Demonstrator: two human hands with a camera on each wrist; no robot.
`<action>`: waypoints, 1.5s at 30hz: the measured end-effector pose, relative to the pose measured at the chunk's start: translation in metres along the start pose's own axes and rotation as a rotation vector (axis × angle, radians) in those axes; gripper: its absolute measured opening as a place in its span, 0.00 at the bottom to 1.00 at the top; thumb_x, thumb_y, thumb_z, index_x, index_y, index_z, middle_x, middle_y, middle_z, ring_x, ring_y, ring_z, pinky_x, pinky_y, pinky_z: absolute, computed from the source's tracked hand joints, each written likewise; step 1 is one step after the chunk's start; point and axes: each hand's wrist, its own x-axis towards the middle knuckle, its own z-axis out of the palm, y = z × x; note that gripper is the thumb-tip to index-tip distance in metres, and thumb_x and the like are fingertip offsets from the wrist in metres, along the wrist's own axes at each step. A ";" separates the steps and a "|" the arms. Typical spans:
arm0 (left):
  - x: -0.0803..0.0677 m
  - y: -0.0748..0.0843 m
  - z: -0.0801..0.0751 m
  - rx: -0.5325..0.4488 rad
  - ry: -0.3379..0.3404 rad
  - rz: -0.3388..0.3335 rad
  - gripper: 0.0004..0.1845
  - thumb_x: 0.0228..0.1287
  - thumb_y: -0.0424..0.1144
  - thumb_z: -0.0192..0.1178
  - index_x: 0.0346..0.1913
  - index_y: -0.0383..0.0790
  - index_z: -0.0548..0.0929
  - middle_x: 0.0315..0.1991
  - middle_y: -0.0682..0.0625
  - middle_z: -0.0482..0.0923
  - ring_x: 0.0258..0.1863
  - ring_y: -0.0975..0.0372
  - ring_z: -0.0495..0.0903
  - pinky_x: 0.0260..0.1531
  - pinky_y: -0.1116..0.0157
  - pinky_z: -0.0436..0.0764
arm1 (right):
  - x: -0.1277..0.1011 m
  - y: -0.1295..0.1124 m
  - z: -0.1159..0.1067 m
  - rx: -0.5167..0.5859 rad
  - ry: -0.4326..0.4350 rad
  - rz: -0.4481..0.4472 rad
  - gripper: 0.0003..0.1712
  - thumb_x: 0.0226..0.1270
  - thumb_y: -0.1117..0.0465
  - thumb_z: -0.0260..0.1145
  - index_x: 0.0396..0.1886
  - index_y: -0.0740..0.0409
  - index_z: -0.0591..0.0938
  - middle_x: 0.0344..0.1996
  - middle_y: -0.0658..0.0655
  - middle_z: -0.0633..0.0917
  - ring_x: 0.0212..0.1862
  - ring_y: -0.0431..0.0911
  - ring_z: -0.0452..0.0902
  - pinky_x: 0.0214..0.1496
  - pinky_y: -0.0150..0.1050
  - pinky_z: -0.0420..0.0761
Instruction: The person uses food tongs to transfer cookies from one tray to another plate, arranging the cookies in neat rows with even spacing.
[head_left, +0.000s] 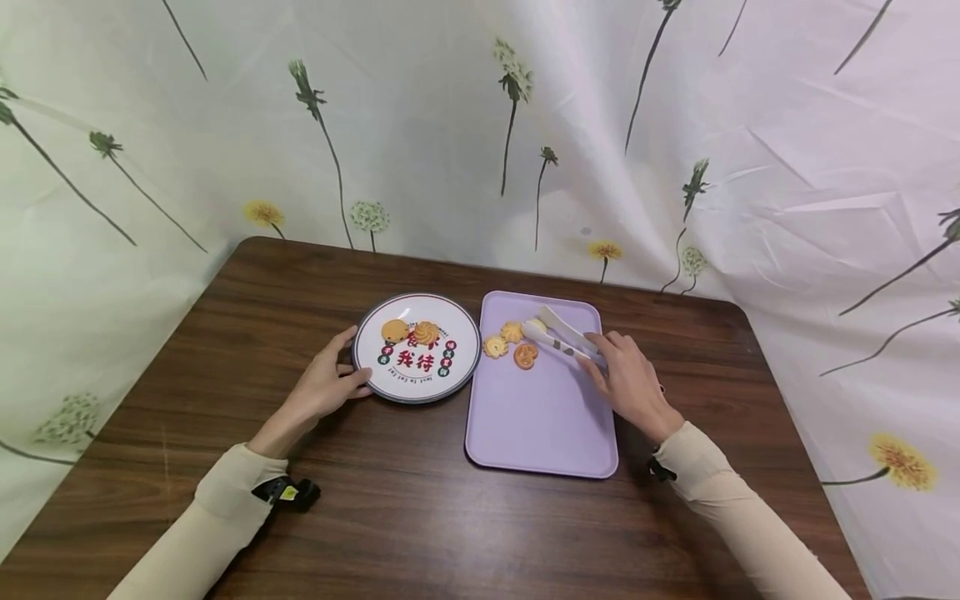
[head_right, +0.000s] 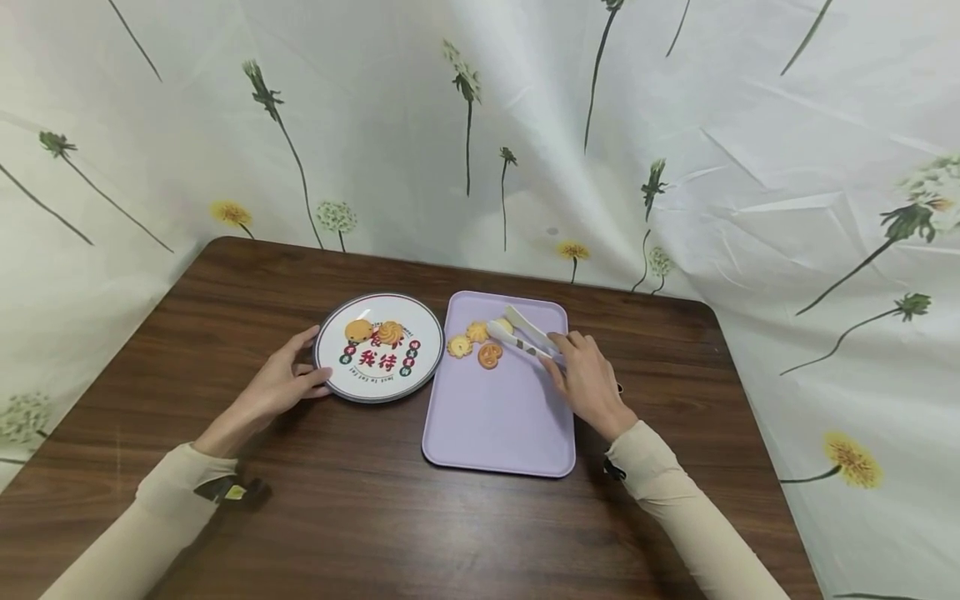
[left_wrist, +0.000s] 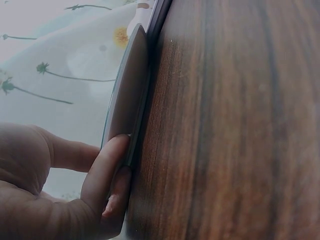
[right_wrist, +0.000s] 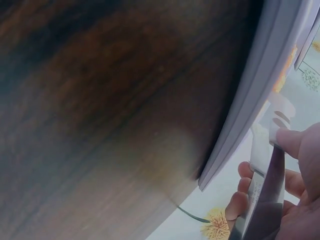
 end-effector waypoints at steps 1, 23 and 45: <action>0.000 0.000 0.000 -0.004 0.001 -0.003 0.45 0.78 0.29 0.55 0.86 0.40 0.40 0.80 0.28 0.50 0.61 0.44 0.78 0.43 0.73 0.92 | 0.000 0.000 -0.001 0.002 0.003 0.000 0.26 0.74 0.50 0.69 0.65 0.58 0.82 0.43 0.60 0.85 0.41 0.54 0.76 0.34 0.51 0.83; -0.003 -0.002 -0.002 0.010 -0.005 0.014 0.45 0.78 0.29 0.55 0.85 0.38 0.39 0.80 0.27 0.50 0.60 0.44 0.79 0.42 0.74 0.92 | 0.013 -0.017 -0.003 0.038 0.092 -0.065 0.25 0.71 0.52 0.72 0.63 0.58 0.83 0.42 0.61 0.85 0.39 0.55 0.76 0.34 0.51 0.82; -0.002 0.000 0.000 -0.005 -0.008 0.015 0.45 0.78 0.29 0.55 0.86 0.39 0.40 0.79 0.27 0.51 0.60 0.44 0.79 0.43 0.73 0.92 | 0.032 -0.066 0.011 0.066 0.061 -0.191 0.26 0.70 0.53 0.73 0.63 0.58 0.83 0.44 0.59 0.86 0.42 0.54 0.79 0.40 0.48 0.85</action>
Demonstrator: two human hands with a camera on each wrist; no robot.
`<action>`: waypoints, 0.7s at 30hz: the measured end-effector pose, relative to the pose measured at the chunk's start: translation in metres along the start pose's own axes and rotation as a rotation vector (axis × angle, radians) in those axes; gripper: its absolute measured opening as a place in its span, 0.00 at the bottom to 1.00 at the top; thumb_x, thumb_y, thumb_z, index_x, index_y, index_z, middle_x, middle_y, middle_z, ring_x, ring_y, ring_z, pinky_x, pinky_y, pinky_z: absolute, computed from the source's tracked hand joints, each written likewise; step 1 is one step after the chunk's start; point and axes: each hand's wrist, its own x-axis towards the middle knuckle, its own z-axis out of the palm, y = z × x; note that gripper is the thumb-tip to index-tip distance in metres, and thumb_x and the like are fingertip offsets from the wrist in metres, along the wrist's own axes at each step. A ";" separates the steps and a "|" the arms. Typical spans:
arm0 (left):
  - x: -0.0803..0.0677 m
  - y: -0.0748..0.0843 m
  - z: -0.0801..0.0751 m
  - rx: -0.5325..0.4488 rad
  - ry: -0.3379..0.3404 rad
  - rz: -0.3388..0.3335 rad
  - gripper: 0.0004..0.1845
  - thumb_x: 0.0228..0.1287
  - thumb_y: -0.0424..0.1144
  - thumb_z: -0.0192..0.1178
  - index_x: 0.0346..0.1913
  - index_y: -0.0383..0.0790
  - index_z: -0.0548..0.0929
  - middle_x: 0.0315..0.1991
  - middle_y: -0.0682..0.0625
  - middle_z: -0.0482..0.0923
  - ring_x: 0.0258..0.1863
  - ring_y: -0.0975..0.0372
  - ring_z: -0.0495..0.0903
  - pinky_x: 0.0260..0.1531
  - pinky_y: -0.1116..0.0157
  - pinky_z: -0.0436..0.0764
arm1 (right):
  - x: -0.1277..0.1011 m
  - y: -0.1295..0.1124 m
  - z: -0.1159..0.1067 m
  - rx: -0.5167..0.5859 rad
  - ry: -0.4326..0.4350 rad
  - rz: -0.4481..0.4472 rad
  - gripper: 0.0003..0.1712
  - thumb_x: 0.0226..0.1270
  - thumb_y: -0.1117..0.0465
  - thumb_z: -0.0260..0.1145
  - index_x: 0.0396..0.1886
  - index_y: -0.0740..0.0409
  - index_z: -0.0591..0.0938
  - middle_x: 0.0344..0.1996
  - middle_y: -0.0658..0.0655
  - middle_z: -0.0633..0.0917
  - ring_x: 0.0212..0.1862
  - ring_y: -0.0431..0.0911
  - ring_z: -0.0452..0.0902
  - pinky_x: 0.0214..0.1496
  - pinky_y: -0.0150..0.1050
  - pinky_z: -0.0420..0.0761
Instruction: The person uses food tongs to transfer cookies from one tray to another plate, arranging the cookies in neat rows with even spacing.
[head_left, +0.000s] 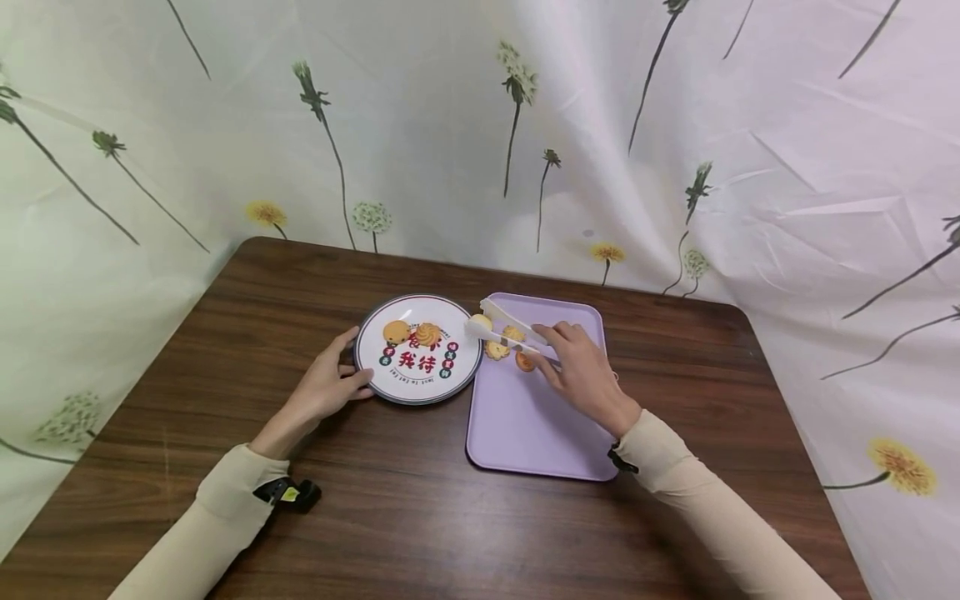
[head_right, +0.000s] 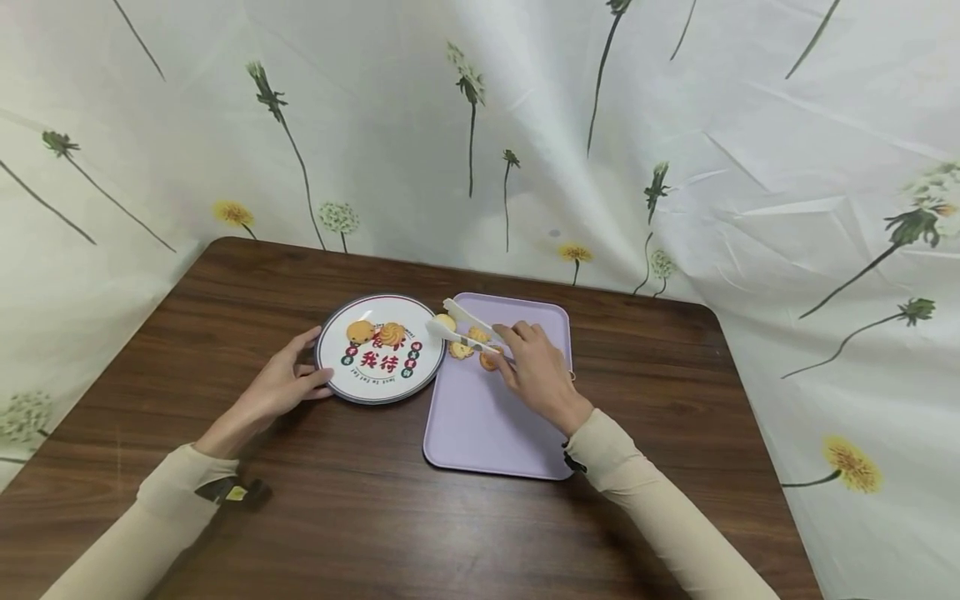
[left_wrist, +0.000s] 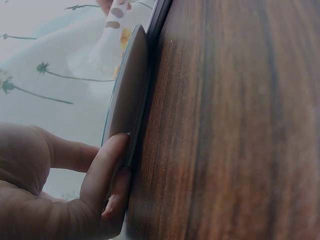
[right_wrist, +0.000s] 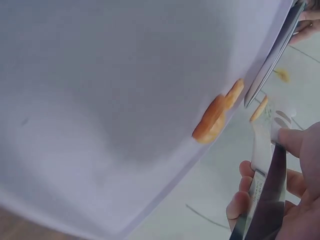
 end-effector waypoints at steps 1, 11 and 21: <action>0.000 0.000 0.000 0.000 0.000 0.000 0.45 0.78 0.29 0.55 0.86 0.39 0.40 0.79 0.28 0.51 0.60 0.43 0.79 0.43 0.73 0.92 | 0.001 -0.002 0.001 -0.002 0.002 -0.005 0.26 0.70 0.52 0.73 0.63 0.58 0.84 0.44 0.59 0.86 0.42 0.54 0.79 0.40 0.48 0.85; -0.001 0.001 0.001 -0.006 0.000 0.001 0.44 0.78 0.28 0.55 0.86 0.39 0.40 0.80 0.28 0.49 0.60 0.44 0.79 0.43 0.74 0.92 | 0.009 -0.014 0.012 -0.054 -0.034 -0.060 0.26 0.73 0.50 0.71 0.66 0.53 0.82 0.40 0.54 0.84 0.40 0.51 0.77 0.32 0.45 0.86; -0.001 0.001 0.001 -0.051 -0.002 -0.005 0.45 0.77 0.27 0.54 0.85 0.38 0.40 0.79 0.28 0.50 0.61 0.43 0.77 0.44 0.73 0.92 | 0.011 -0.019 0.019 -0.076 -0.060 -0.065 0.26 0.74 0.49 0.70 0.68 0.52 0.82 0.40 0.53 0.83 0.40 0.50 0.76 0.28 0.44 0.86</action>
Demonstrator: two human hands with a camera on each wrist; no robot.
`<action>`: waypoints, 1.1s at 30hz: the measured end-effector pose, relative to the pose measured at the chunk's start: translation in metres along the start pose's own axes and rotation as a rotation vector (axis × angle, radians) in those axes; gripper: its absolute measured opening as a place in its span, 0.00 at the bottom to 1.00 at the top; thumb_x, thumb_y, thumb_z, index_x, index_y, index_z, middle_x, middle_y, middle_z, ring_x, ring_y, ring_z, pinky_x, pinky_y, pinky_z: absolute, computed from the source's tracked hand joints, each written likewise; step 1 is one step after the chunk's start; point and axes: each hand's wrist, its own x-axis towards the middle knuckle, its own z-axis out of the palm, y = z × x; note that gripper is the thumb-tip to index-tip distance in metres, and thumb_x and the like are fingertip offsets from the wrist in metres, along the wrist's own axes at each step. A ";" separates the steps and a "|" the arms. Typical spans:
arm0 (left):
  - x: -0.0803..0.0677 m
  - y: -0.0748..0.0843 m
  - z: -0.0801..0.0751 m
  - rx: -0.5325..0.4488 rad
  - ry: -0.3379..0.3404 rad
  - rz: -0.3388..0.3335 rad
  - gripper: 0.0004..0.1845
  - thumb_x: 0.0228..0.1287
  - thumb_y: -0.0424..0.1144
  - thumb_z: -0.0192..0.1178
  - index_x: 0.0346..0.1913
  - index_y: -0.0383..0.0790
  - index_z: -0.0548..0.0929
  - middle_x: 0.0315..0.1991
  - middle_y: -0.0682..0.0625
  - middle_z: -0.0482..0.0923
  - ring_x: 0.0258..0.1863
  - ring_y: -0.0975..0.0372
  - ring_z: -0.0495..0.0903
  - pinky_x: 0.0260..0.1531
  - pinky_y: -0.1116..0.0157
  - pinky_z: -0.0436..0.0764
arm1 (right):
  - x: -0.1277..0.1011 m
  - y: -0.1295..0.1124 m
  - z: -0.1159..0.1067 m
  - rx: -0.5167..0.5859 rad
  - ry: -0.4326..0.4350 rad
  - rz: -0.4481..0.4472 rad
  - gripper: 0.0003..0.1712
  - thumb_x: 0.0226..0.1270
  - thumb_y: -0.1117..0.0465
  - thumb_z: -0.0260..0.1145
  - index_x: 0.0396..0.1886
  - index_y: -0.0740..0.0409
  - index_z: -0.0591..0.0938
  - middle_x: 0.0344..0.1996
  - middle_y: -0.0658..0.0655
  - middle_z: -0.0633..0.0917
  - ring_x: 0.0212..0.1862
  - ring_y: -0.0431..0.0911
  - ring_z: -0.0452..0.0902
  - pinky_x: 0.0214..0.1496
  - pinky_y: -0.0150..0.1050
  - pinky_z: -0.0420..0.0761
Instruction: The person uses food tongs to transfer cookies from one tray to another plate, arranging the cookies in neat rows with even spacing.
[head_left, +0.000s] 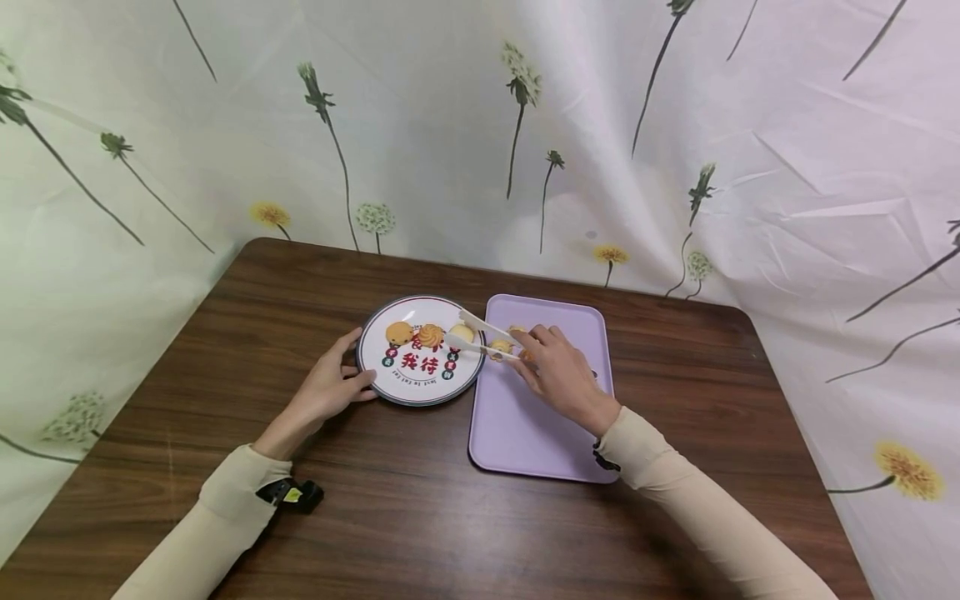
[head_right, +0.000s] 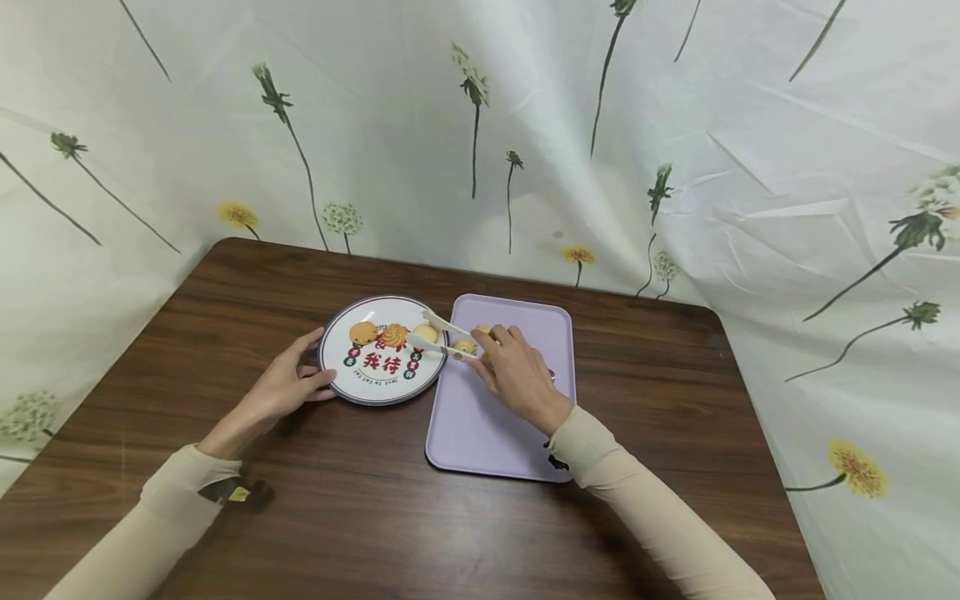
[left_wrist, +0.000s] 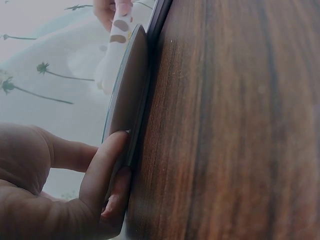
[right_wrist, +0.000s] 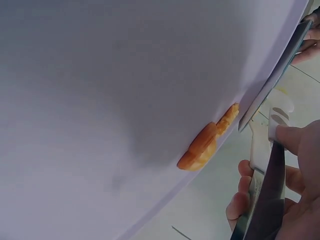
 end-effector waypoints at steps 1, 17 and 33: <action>0.000 0.000 0.000 0.001 0.000 -0.001 0.45 0.77 0.27 0.54 0.85 0.39 0.40 0.79 0.28 0.50 0.61 0.43 0.77 0.44 0.73 0.92 | 0.000 0.000 0.001 -0.001 -0.004 0.001 0.26 0.74 0.49 0.70 0.67 0.52 0.82 0.40 0.53 0.83 0.40 0.50 0.76 0.28 0.44 0.86; -0.002 0.002 0.001 -0.003 -0.010 -0.001 0.45 0.77 0.27 0.54 0.86 0.39 0.39 0.80 0.28 0.49 0.61 0.43 0.77 0.44 0.73 0.92 | -0.001 0.000 0.006 -0.005 -0.015 0.000 0.27 0.73 0.50 0.70 0.68 0.53 0.81 0.40 0.51 0.82 0.41 0.49 0.75 0.28 0.42 0.86; -0.001 0.001 -0.001 0.006 -0.003 -0.009 0.45 0.77 0.28 0.55 0.86 0.40 0.39 0.80 0.28 0.49 0.61 0.44 0.77 0.43 0.73 0.93 | -0.007 0.003 0.000 0.008 -0.012 0.045 0.28 0.73 0.48 0.70 0.68 0.52 0.81 0.45 0.53 0.84 0.44 0.51 0.77 0.32 0.45 0.87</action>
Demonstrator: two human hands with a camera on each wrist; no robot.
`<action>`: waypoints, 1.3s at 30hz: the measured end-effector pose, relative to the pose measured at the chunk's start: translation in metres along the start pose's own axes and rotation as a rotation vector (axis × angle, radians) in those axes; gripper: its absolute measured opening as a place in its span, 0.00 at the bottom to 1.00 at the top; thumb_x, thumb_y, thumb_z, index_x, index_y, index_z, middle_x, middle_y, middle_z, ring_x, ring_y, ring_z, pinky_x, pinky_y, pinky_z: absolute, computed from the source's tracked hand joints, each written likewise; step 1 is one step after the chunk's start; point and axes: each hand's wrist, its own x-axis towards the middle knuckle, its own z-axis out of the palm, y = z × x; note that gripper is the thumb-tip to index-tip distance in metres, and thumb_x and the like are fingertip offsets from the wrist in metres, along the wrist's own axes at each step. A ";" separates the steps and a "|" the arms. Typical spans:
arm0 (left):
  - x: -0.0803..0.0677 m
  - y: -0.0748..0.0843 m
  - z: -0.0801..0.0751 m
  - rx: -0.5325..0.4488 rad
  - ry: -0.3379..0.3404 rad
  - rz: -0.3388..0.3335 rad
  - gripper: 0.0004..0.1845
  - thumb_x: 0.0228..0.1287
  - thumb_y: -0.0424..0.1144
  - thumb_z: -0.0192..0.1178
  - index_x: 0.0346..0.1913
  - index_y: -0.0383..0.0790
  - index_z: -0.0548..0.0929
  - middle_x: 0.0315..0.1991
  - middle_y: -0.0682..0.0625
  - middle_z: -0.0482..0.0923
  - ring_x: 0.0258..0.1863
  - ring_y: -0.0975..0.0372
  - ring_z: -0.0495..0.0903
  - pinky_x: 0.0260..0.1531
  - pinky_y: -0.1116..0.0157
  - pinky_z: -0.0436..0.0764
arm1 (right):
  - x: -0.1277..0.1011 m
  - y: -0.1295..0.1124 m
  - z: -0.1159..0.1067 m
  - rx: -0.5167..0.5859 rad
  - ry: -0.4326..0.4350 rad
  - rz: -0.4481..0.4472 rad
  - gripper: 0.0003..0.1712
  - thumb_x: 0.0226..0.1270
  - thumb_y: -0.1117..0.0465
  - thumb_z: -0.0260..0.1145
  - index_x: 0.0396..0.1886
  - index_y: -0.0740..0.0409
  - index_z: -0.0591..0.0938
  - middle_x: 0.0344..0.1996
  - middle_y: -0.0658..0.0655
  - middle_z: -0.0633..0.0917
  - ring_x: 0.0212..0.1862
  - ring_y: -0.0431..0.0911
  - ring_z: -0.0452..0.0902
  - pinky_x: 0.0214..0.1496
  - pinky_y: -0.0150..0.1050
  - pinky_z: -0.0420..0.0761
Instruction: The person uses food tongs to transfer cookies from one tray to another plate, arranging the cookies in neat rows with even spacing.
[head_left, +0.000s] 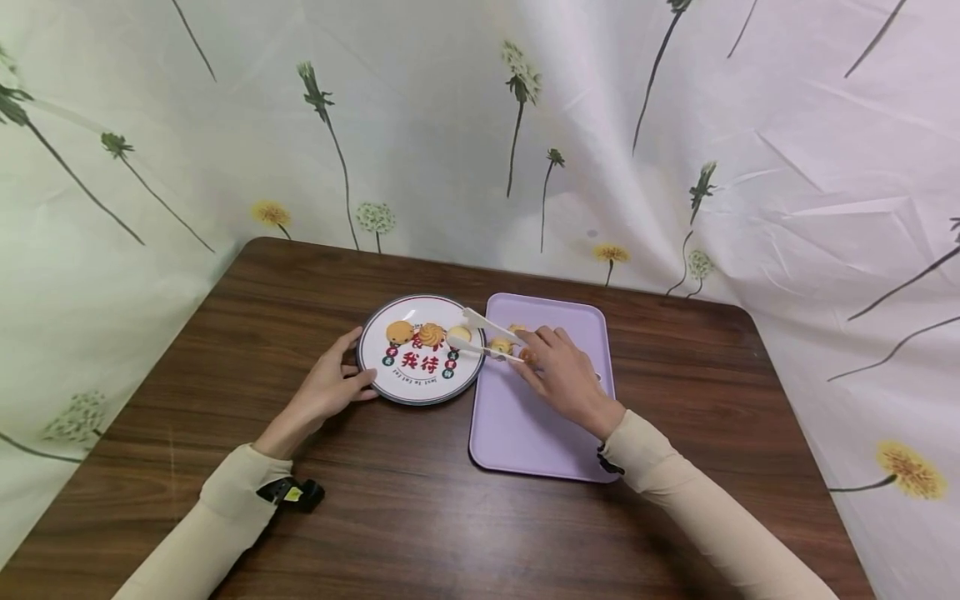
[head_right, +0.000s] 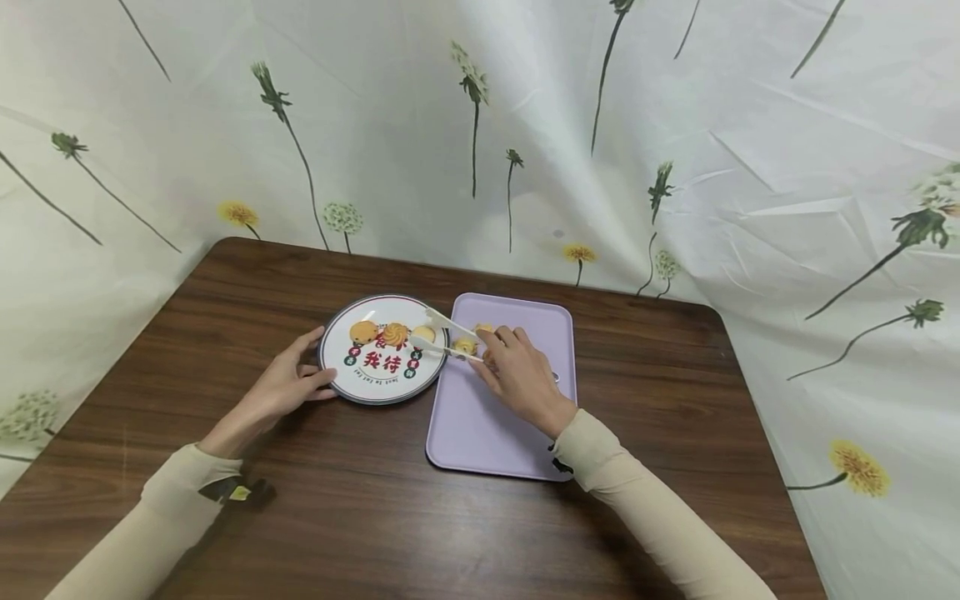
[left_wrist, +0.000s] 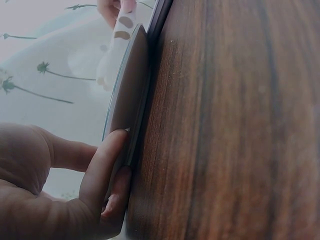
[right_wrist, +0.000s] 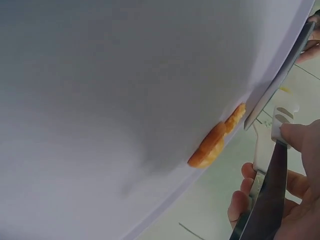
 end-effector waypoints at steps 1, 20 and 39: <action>0.000 0.000 0.000 0.004 0.001 0.001 0.45 0.77 0.28 0.55 0.86 0.39 0.39 0.81 0.28 0.49 0.61 0.44 0.78 0.43 0.73 0.93 | -0.001 0.001 -0.001 0.005 0.007 0.001 0.28 0.73 0.48 0.70 0.67 0.53 0.81 0.45 0.53 0.84 0.44 0.51 0.77 0.33 0.45 0.86; 0.002 -0.004 -0.001 0.031 0.003 0.012 0.45 0.77 0.28 0.55 0.86 0.40 0.39 0.81 0.29 0.48 0.61 0.42 0.79 0.42 0.72 0.93 | -0.025 0.020 -0.027 0.046 0.029 0.096 0.28 0.72 0.48 0.72 0.65 0.55 0.82 0.48 0.57 0.86 0.44 0.53 0.79 0.37 0.50 0.88; 0.003 -0.002 0.000 0.037 -0.001 0.012 0.45 0.77 0.29 0.55 0.85 0.38 0.39 0.80 0.27 0.50 0.61 0.43 0.78 0.42 0.72 0.93 | -0.056 0.033 -0.032 0.002 0.019 0.136 0.27 0.71 0.48 0.72 0.64 0.57 0.83 0.46 0.58 0.86 0.41 0.52 0.77 0.30 0.48 0.84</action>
